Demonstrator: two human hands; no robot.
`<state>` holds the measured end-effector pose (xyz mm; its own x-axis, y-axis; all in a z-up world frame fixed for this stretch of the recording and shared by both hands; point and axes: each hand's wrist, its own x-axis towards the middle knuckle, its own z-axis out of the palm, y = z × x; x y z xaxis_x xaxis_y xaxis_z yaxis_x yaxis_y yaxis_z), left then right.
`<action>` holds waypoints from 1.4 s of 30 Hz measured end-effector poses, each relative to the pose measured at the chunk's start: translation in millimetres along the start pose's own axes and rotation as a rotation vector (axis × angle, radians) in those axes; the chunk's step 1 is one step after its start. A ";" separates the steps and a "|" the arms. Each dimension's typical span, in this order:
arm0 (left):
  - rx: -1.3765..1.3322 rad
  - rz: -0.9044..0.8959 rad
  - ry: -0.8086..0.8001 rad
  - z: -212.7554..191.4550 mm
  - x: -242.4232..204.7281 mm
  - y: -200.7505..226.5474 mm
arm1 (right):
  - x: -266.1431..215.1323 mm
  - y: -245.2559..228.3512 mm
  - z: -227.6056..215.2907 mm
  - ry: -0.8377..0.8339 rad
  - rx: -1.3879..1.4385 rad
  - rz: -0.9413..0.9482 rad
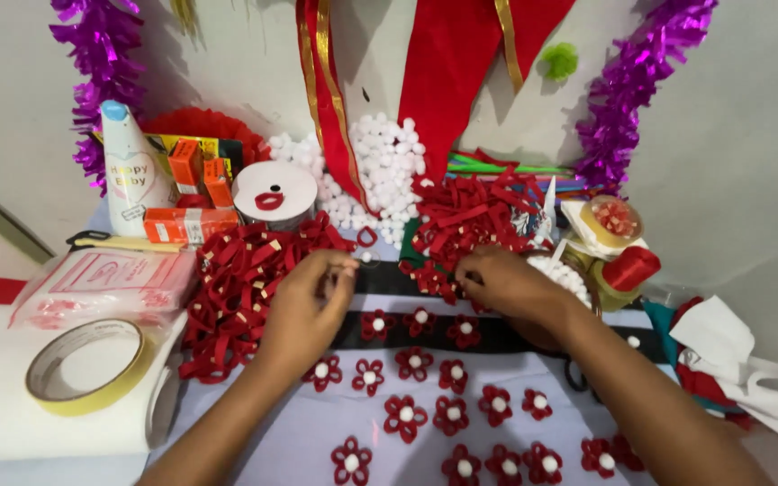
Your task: Organizing and arranging small handmade red flowers with white centers into rows on a white cloth.
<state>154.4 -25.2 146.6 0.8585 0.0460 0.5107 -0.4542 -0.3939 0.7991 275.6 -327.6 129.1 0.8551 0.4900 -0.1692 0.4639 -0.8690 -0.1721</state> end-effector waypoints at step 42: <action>-0.327 -0.483 0.074 7.0 5.2 -67.0 | 23.9 -25.2 -0.3 0.166 -0.025 -0.003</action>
<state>190.9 -5.0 93.5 0.9730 0.2181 0.0754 -0.0753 -0.0089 0.9971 284.4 -294.0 129.7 0.8792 0.4764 -0.0055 0.4704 -0.8699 -0.1479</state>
